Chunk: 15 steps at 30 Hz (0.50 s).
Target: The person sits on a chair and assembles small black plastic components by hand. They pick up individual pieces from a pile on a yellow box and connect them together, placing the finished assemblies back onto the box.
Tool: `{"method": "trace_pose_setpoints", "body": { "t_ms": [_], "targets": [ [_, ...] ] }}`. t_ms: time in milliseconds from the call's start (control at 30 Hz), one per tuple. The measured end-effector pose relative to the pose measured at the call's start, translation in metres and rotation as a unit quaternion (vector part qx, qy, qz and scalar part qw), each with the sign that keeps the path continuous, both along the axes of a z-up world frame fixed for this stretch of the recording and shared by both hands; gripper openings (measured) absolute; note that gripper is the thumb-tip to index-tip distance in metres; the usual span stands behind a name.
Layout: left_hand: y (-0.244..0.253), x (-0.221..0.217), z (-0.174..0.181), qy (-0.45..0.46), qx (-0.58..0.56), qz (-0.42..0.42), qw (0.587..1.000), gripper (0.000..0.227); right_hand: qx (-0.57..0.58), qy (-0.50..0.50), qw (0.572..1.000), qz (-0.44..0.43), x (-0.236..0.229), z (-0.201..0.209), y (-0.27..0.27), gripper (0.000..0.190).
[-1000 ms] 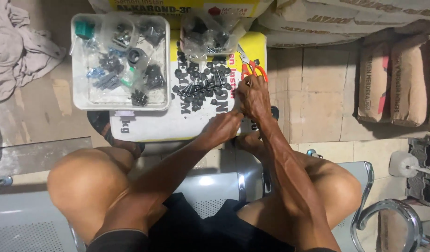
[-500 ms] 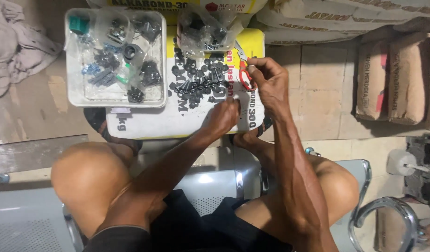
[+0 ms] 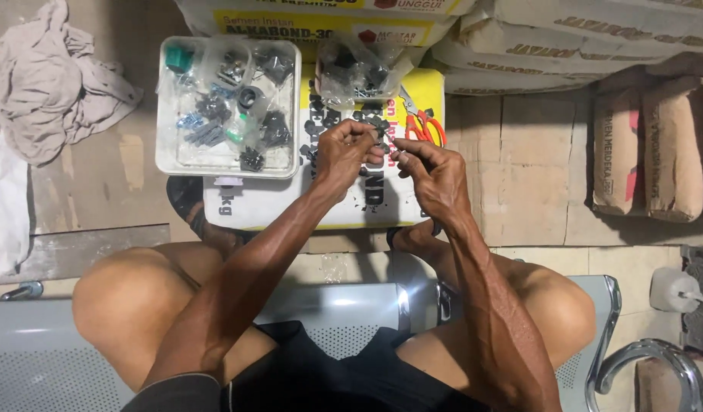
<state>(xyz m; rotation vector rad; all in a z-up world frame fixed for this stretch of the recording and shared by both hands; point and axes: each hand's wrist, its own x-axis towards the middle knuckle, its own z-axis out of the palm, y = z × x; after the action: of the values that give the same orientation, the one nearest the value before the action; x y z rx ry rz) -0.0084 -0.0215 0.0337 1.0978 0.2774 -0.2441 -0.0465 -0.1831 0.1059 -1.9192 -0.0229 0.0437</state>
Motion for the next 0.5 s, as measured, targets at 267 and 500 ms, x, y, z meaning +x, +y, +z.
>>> {"method": "trace_pose_setpoints", "body": {
  "t_ms": [267,500],
  "targets": [
    [0.001,0.005,-0.013,-0.017,0.007,-0.011,1.0,0.019,-0.002,0.005,1.0,0.002,0.005,-0.012,0.0,0.022],
    [-0.003,0.005,-0.014,-0.028,0.009,-0.008,1.0,0.019,-0.008,0.001,1.0,0.009,0.009,-0.019,-0.002,0.022]
  ]
}}
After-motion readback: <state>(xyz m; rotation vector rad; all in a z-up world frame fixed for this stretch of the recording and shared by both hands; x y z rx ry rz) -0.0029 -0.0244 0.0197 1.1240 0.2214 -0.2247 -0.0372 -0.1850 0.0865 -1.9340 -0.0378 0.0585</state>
